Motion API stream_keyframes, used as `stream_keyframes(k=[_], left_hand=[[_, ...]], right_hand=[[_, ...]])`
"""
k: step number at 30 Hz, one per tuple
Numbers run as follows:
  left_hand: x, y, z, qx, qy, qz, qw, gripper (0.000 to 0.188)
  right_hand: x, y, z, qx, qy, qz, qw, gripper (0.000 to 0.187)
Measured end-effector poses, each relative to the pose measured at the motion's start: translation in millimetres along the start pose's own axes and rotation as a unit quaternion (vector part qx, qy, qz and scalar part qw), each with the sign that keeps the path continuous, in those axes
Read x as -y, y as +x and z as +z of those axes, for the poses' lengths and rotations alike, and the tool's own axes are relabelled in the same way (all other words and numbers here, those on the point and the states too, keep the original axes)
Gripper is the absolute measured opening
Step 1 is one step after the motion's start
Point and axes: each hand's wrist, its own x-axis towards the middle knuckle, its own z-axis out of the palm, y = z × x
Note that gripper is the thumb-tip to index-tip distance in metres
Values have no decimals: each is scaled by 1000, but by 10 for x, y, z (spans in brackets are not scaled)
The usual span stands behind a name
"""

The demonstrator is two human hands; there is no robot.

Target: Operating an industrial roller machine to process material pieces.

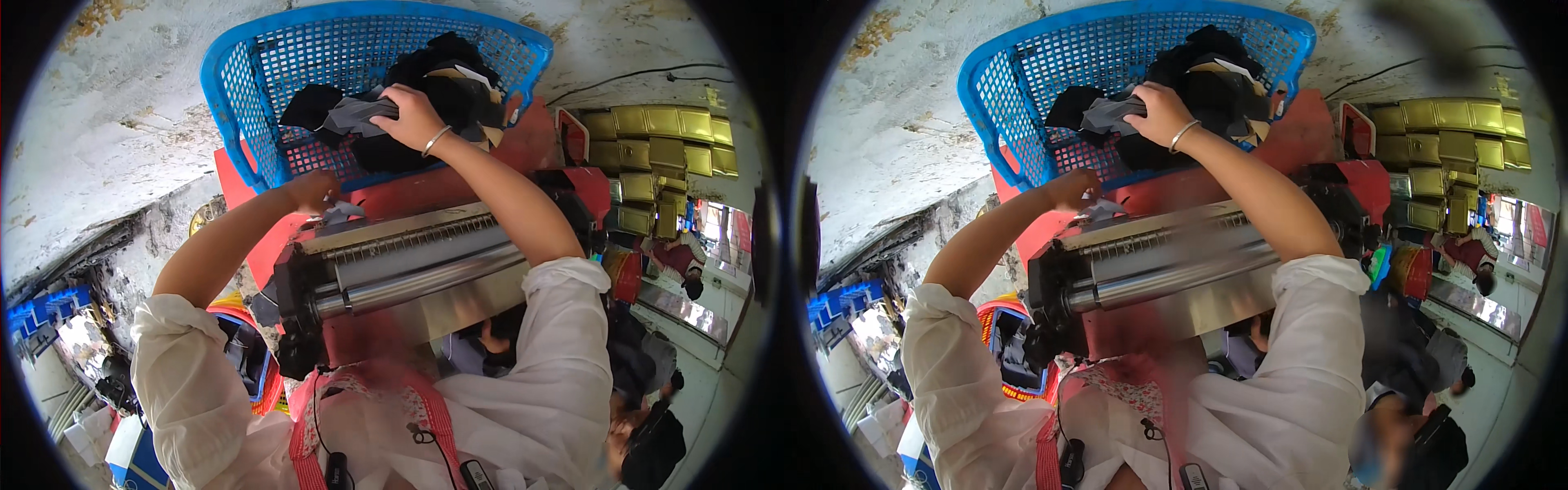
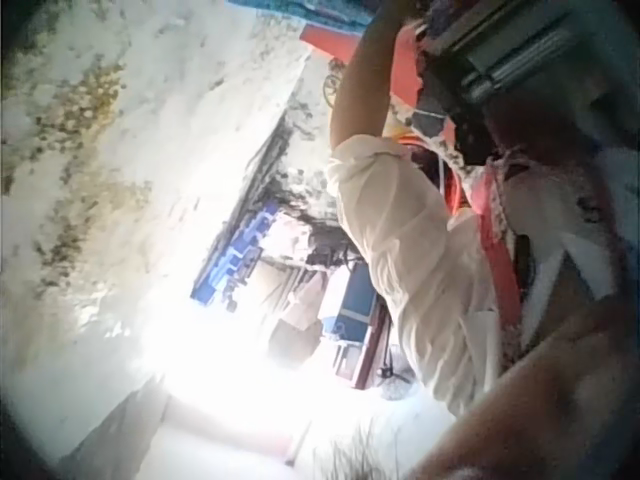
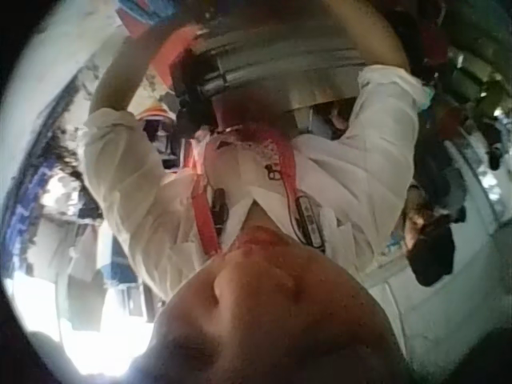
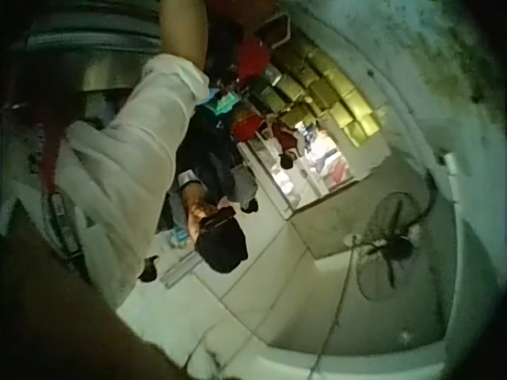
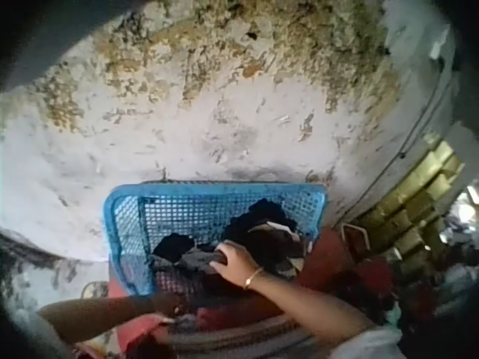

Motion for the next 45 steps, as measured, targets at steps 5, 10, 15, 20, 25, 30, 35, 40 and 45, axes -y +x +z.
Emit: stream_keyframes(k=[5, 10, 15, 20, 25, 30, 35, 40, 45], left_hand=[[-107, -1, 0, 46, 158, 31, 986, 25], [-208, -34, 75, 193, 445, 82, 870, 38], [-138, 181, 272, 245, 477, 38, 843, 22], [-369, 135, -202, 141, 285, -26, 948, 17], [-1384, -116, -773, -160, -105, -110, 975, 31], [-2523, -375, -630, -181, -305, -64, 933, 38], [-3169, -709, -507, -142, -331, -68, 930, 55], [-3462, -949, -73, -105, -431, -139, 885, 58], [-3397, -1011, 713, -288, -391, -151, 861, 34]], right_hand=[[275, -208, -468, -12, 11, 35, 999, 31], [548, -591, -789, -27, 36, 87, 995, 35], [786, -1039, -991, -60, 45, 113, 991, 34], [1074, -1432, -1206, -105, 121, 208, 965, 33], [1463, -1634, -1117, -153, 504, 232, 818, 44], [1917, -1631, -786, -182, 593, 232, 750, 37], [2259, -1877, -745, -215, 661, 185, 695, 36], [2563, -2294, -619, -220, 529, 211, 792, 59], [2812, -2848, -186, -234, 398, 186, 867, 64]])
